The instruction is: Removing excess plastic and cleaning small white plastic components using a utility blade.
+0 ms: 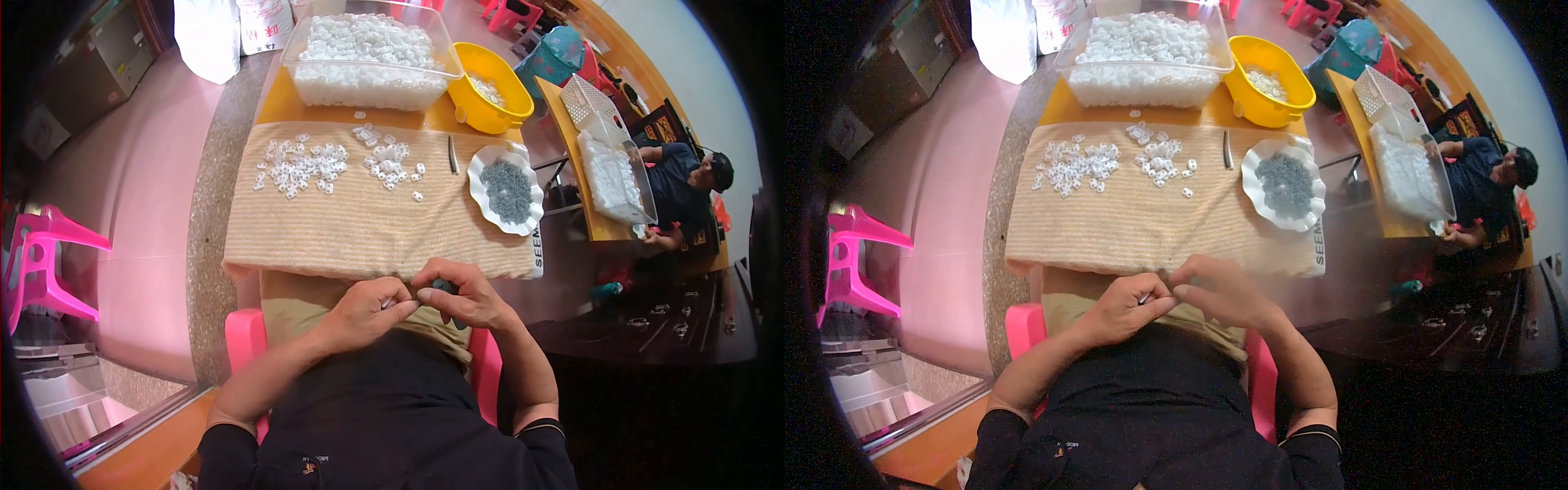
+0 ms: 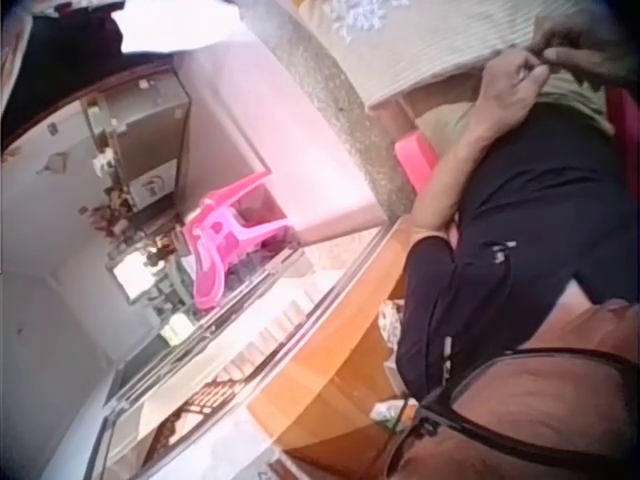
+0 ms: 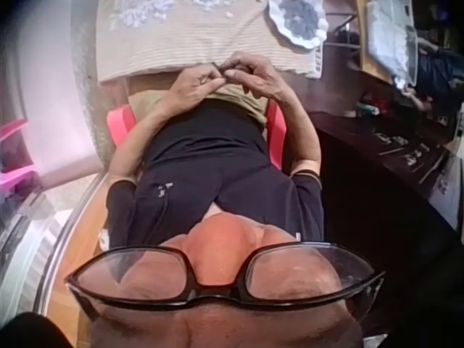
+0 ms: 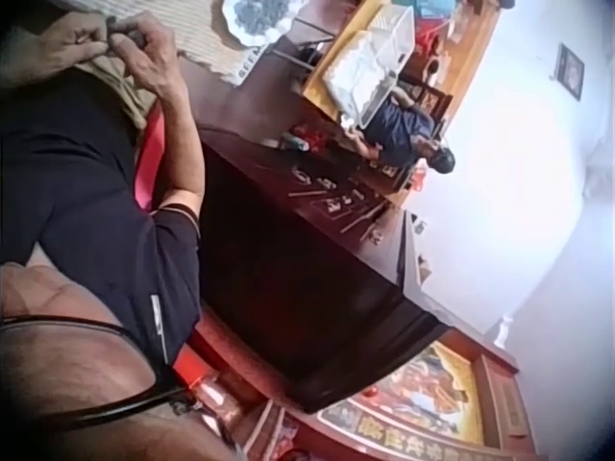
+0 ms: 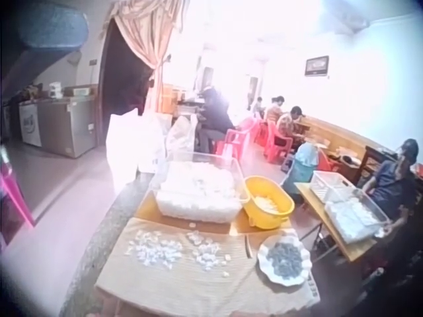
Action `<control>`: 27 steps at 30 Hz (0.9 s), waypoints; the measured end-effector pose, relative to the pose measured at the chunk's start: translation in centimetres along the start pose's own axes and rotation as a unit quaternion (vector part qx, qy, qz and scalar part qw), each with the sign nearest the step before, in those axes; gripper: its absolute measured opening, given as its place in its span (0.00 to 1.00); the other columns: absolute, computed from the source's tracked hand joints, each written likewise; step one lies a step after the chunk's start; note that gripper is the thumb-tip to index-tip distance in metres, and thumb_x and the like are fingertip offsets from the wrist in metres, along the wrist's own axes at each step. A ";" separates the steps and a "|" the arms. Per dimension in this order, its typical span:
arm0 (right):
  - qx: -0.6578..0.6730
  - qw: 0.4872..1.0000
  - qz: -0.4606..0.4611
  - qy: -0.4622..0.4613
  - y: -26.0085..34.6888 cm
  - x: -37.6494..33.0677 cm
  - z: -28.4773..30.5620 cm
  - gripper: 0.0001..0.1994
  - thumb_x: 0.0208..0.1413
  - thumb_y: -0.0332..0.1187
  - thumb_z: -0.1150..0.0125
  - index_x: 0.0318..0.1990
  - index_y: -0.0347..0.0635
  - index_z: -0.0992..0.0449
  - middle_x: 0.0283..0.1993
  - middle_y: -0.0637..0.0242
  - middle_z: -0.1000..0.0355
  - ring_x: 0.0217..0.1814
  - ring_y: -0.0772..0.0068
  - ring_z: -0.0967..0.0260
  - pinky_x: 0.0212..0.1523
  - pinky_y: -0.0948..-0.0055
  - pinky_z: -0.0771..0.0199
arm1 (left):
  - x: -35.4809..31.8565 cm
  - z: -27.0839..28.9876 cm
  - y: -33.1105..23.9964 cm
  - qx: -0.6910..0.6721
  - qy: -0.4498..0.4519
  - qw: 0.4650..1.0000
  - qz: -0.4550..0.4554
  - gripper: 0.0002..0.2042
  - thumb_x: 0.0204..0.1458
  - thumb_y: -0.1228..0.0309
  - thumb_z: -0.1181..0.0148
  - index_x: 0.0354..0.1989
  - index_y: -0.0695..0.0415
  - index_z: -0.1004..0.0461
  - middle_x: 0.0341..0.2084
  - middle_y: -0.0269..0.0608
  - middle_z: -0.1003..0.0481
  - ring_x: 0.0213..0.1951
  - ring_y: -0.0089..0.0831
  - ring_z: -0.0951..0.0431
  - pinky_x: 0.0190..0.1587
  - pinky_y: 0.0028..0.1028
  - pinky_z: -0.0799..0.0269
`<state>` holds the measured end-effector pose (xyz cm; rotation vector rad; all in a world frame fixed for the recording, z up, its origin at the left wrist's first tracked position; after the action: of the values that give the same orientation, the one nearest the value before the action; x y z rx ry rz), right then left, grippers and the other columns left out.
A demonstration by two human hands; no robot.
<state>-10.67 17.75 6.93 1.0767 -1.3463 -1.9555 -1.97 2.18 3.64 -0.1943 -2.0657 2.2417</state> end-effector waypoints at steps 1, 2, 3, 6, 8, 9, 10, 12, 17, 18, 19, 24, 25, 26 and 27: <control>0.002 1.000 0.007 -0.008 0.4 0.0 -0.1 0.07 0.62 0.30 0.39 0.44 0.37 0.24 0.33 0.70 0.29 0.25 0.86 0.34 0.21 0.84 0.34 | 0.0 0.0 0.1 -0.009 0.001 1.000 0.009 0.09 0.58 0.68 0.40 0.33 0.62 0.26 0.23 0.34 0.30 0.28 0.22 0.33 0.32 0.26 0.35; 0.004 1.000 0.014 -0.016 0.6 0.0 -0.1 0.07 0.61 0.29 0.38 0.44 0.37 0.23 0.32 0.70 0.29 0.23 0.86 0.34 0.20 0.84 0.35 | 0.0 0.0 0.2 -0.017 0.001 1.000 0.019 0.09 0.58 0.68 0.40 0.33 0.62 0.26 0.23 0.33 0.30 0.28 0.21 0.33 0.32 0.26 0.35; 0.005 1.000 0.013 -0.015 0.4 0.0 -0.1 0.07 0.61 0.29 0.38 0.44 0.37 0.23 0.32 0.70 0.29 0.23 0.86 0.34 0.20 0.84 0.35 | 0.1 -0.1 0.7 -0.018 0.001 1.000 0.020 0.09 0.58 0.68 0.40 0.33 0.62 0.26 0.23 0.33 0.30 0.28 0.21 0.33 0.32 0.26 0.35; 0.001 0.996 -0.054 -0.068 -1.2 0.1 0.4 0.07 0.61 0.28 0.39 0.43 0.35 0.23 0.31 0.71 0.29 0.21 0.87 0.35 0.20 0.84 0.36 | 0.5 0.5 1.4 -0.069 -0.068 0.995 0.012 0.11 0.62 0.66 0.42 0.42 0.62 0.24 0.23 0.26 0.33 0.26 0.17 0.36 0.30 0.22 0.37; -0.035 0.971 0.085 -0.219 -1.6 0.4 1.7 0.06 0.61 0.27 0.39 0.43 0.35 0.24 0.29 0.72 0.30 0.21 0.87 0.36 0.20 0.84 0.36 | 0.5 1.5 1.6 -0.238 -0.140 0.951 0.142 0.16 0.64 0.62 0.45 0.51 0.63 0.27 0.23 0.25 0.35 0.25 0.16 0.37 0.30 0.21 0.36; -0.075 0.952 0.139 -0.261 -1.4 0.7 2.0 0.04 0.60 0.25 0.38 0.41 0.35 0.24 0.29 0.72 0.31 0.21 0.87 0.37 0.20 0.83 0.37 | 0.5 1.9 2.0 -0.274 -0.141 0.942 0.131 0.19 0.65 0.62 0.47 0.57 0.63 0.32 0.27 0.28 0.33 0.27 0.17 0.36 0.32 0.22 0.35; -0.074 0.953 0.137 -0.259 -1.6 1.1 2.3 0.04 0.60 0.25 0.38 0.41 0.35 0.24 0.29 0.72 0.31 0.21 0.87 0.37 0.20 0.83 0.37 | 0.5 1.9 2.3 -0.274 -0.143 0.941 0.134 0.19 0.65 0.62 0.47 0.57 0.63 0.32 0.27 0.28 0.33 0.27 0.17 0.36 0.32 0.22 0.35; -0.176 0.904 0.231 -0.316 -1.0 1.6 2.9 0.04 0.59 0.24 0.38 0.39 0.35 0.25 0.28 0.71 0.31 0.24 0.85 0.35 0.22 0.80 0.35 | 0.2 2.1 2.7 -0.411 -0.207 0.877 0.140 0.19 0.65 0.65 0.48 0.60 0.63 0.36 0.37 0.36 0.29 0.34 0.21 0.30 0.38 0.24 0.29; -0.325 0.859 0.259 -0.299 -0.5 2.6 2.5 0.08 0.50 0.20 0.35 0.38 0.37 0.25 0.33 0.56 0.27 0.32 0.53 0.27 0.32 0.64 0.28 | 0.1 2.7 2.5 -0.507 -0.236 0.816 0.148 0.19 0.64 0.71 0.50 0.61 0.65 0.40 0.48 0.49 0.29 0.48 0.35 0.26 0.52 0.34 0.25; -0.323 0.861 0.257 -0.296 -0.9 2.5 2.5 0.08 0.50 0.20 0.35 0.38 0.37 0.25 0.33 0.56 0.27 0.32 0.53 0.27 0.32 0.64 0.28 | 0.2 2.8 2.5 -0.526 -0.242 0.803 0.140 0.19 0.64 0.73 0.51 0.61 0.65 0.40 0.50 0.53 0.29 0.52 0.39 0.26 0.57 0.37 0.26; -0.343 0.857 0.246 -0.297 -1.4 2.5 2.5 0.08 0.50 0.20 0.35 0.38 0.37 0.25 0.32 0.56 0.27 0.33 0.53 0.27 0.32 0.63 0.28 | 0.2 3.0 2.6 -0.527 -0.245 0.801 0.143 0.19 0.64 0.73 0.51 0.61 0.65 0.40 0.50 0.53 0.29 0.52 0.39 0.26 0.57 0.37 0.26; -0.373 0.858 0.206 -0.288 -2.2 2.5 2.5 0.09 0.51 0.21 0.35 0.39 0.38 0.25 0.32 0.56 0.27 0.33 0.52 0.27 0.33 0.61 0.28 | 0.5 3.5 2.4 -0.542 -0.194 0.809 0.119 0.18 0.63 0.77 0.52 0.60 0.66 0.43 0.52 0.59 0.29 0.54 0.42 0.24 0.55 0.34 0.24; -0.373 0.859 0.206 -0.284 -2.3 2.6 2.6 0.09 0.51 0.22 0.35 0.40 0.38 0.25 0.33 0.56 0.27 0.33 0.52 0.26 0.33 0.62 0.28 | 0.6 3.6 2.5 -0.541 -0.194 0.809 0.120 0.18 0.63 0.77 0.52 0.60 0.66 0.43 0.52 0.59 0.29 0.54 0.42 0.24 0.55 0.34 0.24; -0.373 0.860 0.206 -0.280 -2.4 2.7 2.6 0.09 0.51 0.22 0.35 0.41 0.38 0.25 0.34 0.55 0.26 0.34 0.52 0.26 0.33 0.63 0.27 | 0.6 3.7 2.6 -0.538 -0.195 0.811 0.123 0.16 0.63 0.77 0.51 0.58 0.65 0.41 0.51 0.59 0.28 0.53 0.42 0.23 0.54 0.33 0.23; -0.372 0.860 0.206 -0.282 -2.4 2.5 2.7 0.09 0.51 0.22 0.35 0.41 0.38 0.25 0.34 0.55 0.26 0.34 0.52 0.26 0.33 0.63 0.27 | 0.6 3.6 2.6 -0.533 -0.195 0.814 0.125 0.15 0.63 0.77 0.50 0.57 0.64 0.40 0.51 0.60 0.28 0.51 0.42 0.22 0.53 0.31 0.21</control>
<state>-14.27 18.04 4.38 -0.1592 -0.8064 -2.2050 -3.07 -1.53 1.27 -0.0600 -3.4641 0.9375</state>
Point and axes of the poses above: each hand's wrist, its own x-axis towards the middle knuckle, its own z-axis out of the back of the hand, y = z × x, the point moved 4 cm from there along x, towards the middle knuckle
